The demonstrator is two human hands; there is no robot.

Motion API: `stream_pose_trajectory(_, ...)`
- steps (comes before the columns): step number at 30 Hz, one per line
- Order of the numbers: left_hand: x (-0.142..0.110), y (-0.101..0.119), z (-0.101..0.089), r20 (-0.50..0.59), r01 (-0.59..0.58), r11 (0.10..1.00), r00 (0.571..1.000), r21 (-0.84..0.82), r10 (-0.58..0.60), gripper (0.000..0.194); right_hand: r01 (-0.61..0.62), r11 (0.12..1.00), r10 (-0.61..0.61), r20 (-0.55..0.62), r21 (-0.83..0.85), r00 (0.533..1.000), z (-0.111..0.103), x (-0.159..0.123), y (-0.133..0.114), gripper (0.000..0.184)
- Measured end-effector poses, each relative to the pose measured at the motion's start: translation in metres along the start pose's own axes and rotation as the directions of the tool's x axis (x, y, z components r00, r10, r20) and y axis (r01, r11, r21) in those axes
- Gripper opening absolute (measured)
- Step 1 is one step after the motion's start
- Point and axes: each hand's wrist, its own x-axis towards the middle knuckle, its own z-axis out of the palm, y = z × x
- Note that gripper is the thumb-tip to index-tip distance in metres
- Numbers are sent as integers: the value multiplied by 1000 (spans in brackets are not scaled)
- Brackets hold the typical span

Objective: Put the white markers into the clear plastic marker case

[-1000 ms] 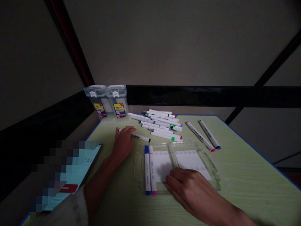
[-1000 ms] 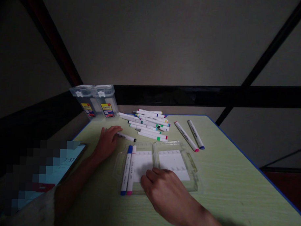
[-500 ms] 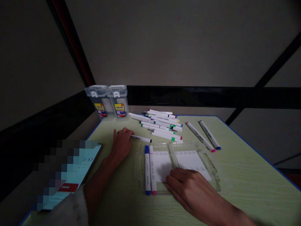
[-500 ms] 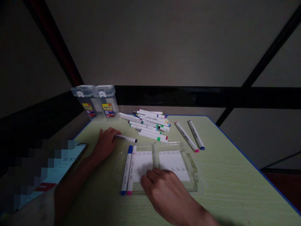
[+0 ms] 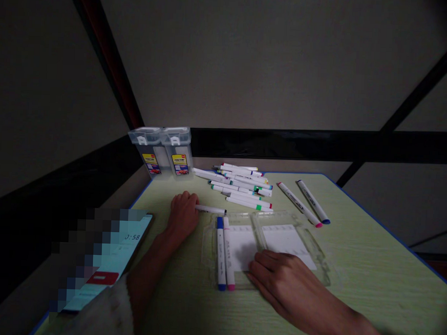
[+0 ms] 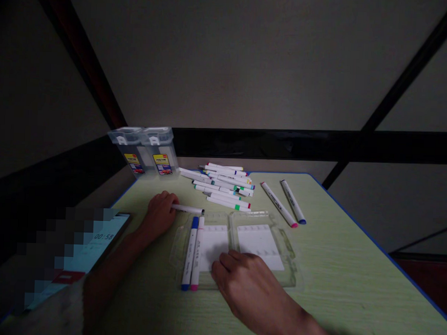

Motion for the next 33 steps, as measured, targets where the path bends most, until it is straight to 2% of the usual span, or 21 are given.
stream_pose_trajectory(6,-3,2,-2,-36,117,991,992,-58,-119,19,2,1000,-2,0,-6,1000,0,0,0,17)
stream_pose_trajectory(13,-2,6,-4,-206,57,988,975,-146,-87,21,20,1000,-21,-17,-8,1000,0,0,0,19)
stream_pose_trajectory(17,-1,8,-5,-318,-60,968,948,-244,-21,20,37,999,-38,-39,-15,999,1,-1,1,21)
stream_pose_trajectory(22,-4,13,-10,-422,-316,895,892,-316,165,19,32,999,-33,-110,-6,993,-1,-1,1,25)
stream_pose_trajectory(26,-9,17,-13,-414,-441,851,857,-285,306,25,21,1000,-21,-234,-2,972,-6,-2,1,28)
stream_pose_trajectory(29,-12,19,-15,-398,-513,812,831,-278,388,29,10,1000,-10,-366,-3,931,-9,-4,2,26)
stream_pose_trajectory(33,-16,23,-21,-425,-604,766,766,-219,482,28,-102,993,66,-462,-54,884,-10,-5,8,23)
